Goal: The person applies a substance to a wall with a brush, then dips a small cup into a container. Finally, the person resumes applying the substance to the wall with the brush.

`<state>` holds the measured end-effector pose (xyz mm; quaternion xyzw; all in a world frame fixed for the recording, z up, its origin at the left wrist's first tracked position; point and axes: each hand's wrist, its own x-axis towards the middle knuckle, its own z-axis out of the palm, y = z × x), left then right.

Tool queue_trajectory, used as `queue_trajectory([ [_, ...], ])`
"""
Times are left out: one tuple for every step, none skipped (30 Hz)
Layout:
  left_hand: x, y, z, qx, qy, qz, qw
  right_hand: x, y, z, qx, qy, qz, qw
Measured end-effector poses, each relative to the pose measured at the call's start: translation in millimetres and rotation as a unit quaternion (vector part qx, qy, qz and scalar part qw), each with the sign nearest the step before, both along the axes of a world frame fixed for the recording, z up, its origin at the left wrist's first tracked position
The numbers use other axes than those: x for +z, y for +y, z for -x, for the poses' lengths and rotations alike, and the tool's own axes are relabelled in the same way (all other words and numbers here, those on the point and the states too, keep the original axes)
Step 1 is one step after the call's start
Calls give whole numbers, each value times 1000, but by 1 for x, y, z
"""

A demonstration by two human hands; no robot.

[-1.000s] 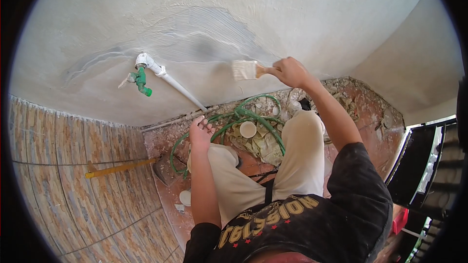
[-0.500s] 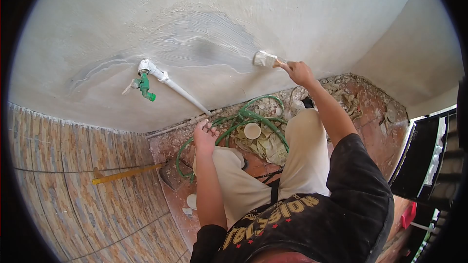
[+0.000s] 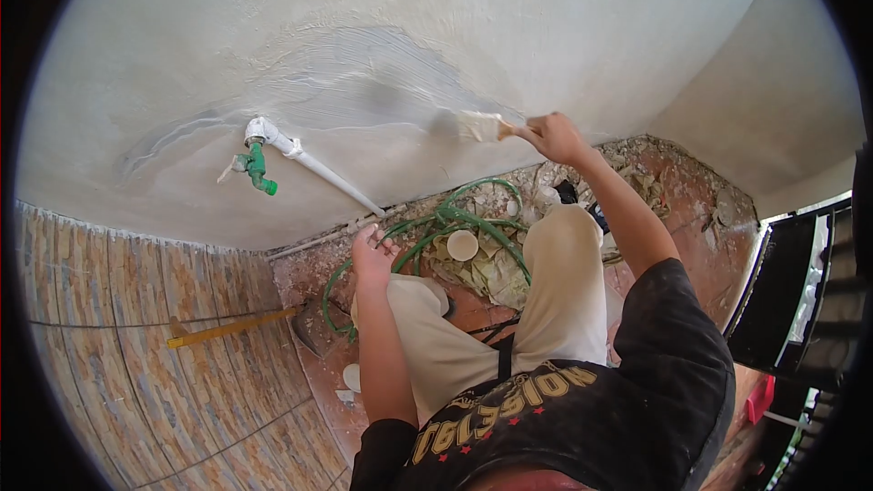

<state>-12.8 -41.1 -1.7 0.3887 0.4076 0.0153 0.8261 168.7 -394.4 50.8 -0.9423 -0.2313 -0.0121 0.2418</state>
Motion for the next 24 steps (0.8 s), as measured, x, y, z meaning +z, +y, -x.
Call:
queue_trajectory([
  [0,0,0,-1,-2,-3,1000,23,19,-3,19,-25,-38,999],
  [0,0,1,-3,-4,-6,1000,45,37,-3,37,-49,-75,995],
  [0,1,1,-4,-3,-7,1000,69,54,-1,42,-70,-116,990],
  [0,1,1,2,2,-7,1000,85,69,-1,45,-90,-155,983],
  [0,0,0,7,6,-6,1000,90,83,-4,41,-90,-154,983],
  [1,-2,1,4,7,-6,1000,95,95,-9,44,-109,-179,977],
  [2,-2,2,-3,2,-7,1000,97,100,-11,47,-128,-204,969],
  [3,-1,2,-7,-3,-9,1000,95,101,-11,47,-129,-205,969],
  [4,0,2,-7,-4,-11,1000,89,103,-12,14,-113,-185,976],
  [5,0,2,-8,-4,-11,1000,82,106,-12,-17,-97,-164,981],
  [5,-1,3,-9,-3,-11,1000,75,105,-10,-15,-97,-164,982],
  [5,-2,2,-6,-5,-10,1000,67,98,-6,-54,-69,-138,987],
  [6,-2,1,-2,-3,-9,1000,56,90,-4,-93,-41,-112,989],
  [6,-2,2,3,1,-8,1000,44,81,-3,-110,-28,-102,988],
  [4,-1,4,5,2,-7,1000,28,70,-2,-130,-15,-92,987],
  [1,1,4,5,-1,-4,1000,14,59,2,-149,-6,-79,986],
  [-1,2,2,4,-6,0,1000,1,48,5,-170,1,-65,983],
  [0,1,1,4,-9,2,1000,-14,36,6,-170,-2,-63,983],
  [0,0,1,3,-7,6,1000,-23,25,8,-194,30,-39,980],
  [2,0,1,2,-6,9,1000,-33,18,9,-216,62,-17,974],
  [2,0,1,4,-9,8,1000,-30,17,11,-214,59,-18,975],
  [2,0,0,4,-9,6,1000,-20,18,15,-206,76,2,976],
  [2,0,1,5,-8,5,1000,-10,17,18,-198,93,22,976],
  [2,1,1,6,-10,4,1000,7,22,24,-197,91,22,976],
])
